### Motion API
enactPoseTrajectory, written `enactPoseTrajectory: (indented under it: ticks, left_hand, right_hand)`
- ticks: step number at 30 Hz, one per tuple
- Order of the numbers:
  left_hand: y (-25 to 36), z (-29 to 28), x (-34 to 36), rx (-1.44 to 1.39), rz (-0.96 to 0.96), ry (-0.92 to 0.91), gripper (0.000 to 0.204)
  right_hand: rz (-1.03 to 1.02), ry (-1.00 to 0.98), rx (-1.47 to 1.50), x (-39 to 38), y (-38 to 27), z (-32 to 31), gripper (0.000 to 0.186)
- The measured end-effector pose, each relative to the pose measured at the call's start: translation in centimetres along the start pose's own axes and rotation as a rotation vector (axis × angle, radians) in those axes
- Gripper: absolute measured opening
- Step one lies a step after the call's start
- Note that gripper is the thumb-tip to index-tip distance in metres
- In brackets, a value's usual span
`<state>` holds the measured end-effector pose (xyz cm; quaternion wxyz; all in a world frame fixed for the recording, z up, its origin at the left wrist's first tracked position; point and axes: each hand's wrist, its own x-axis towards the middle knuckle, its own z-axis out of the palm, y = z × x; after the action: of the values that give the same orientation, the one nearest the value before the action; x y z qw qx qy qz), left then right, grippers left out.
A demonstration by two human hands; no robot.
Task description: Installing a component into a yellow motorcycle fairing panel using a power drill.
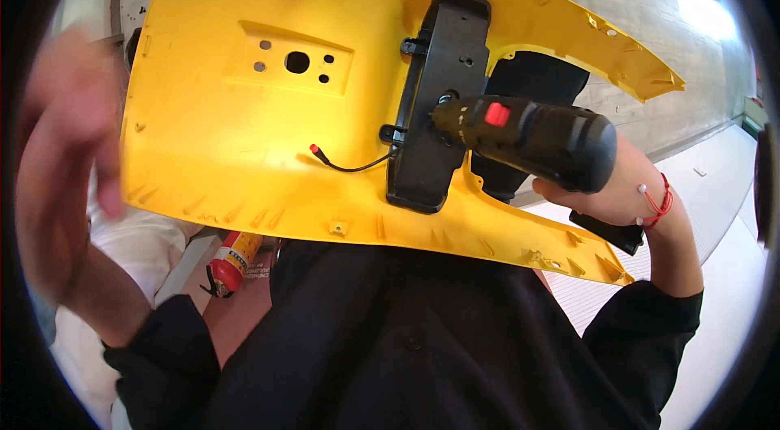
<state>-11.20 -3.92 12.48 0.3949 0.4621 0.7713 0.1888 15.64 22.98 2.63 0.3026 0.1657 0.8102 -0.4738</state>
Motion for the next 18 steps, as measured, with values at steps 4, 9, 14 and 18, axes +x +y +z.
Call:
enactPoseTrajectory:
  ticks: [4,9,14,18]
  left_hand:
    - [-2.5,1.6,-8.0,-0.411,0.146,0.224,0.012]
    - [-4.5,8.1,-11.2,-1.22,0.108,1.095,0.017]
    - [-9.9,15.6,-12.9,-1.624,-0.148,1.009,0.019]
    - [-7.4,17.9,-7.9,-1.852,-0.324,1.184,0.036]
  right_hand:
    - [0.123,-0.131,0.048,1.5,-2.5,-0.5,0.034]
    - [0.082,-0.146,0.005,2.4,-4.7,0.2,0.034]
    - [0.094,-0.193,-0.053,4.3,-4.6,2.6,0.033]
    - [0.242,-0.268,-0.061,5.3,-6.1,3.2,0.031]
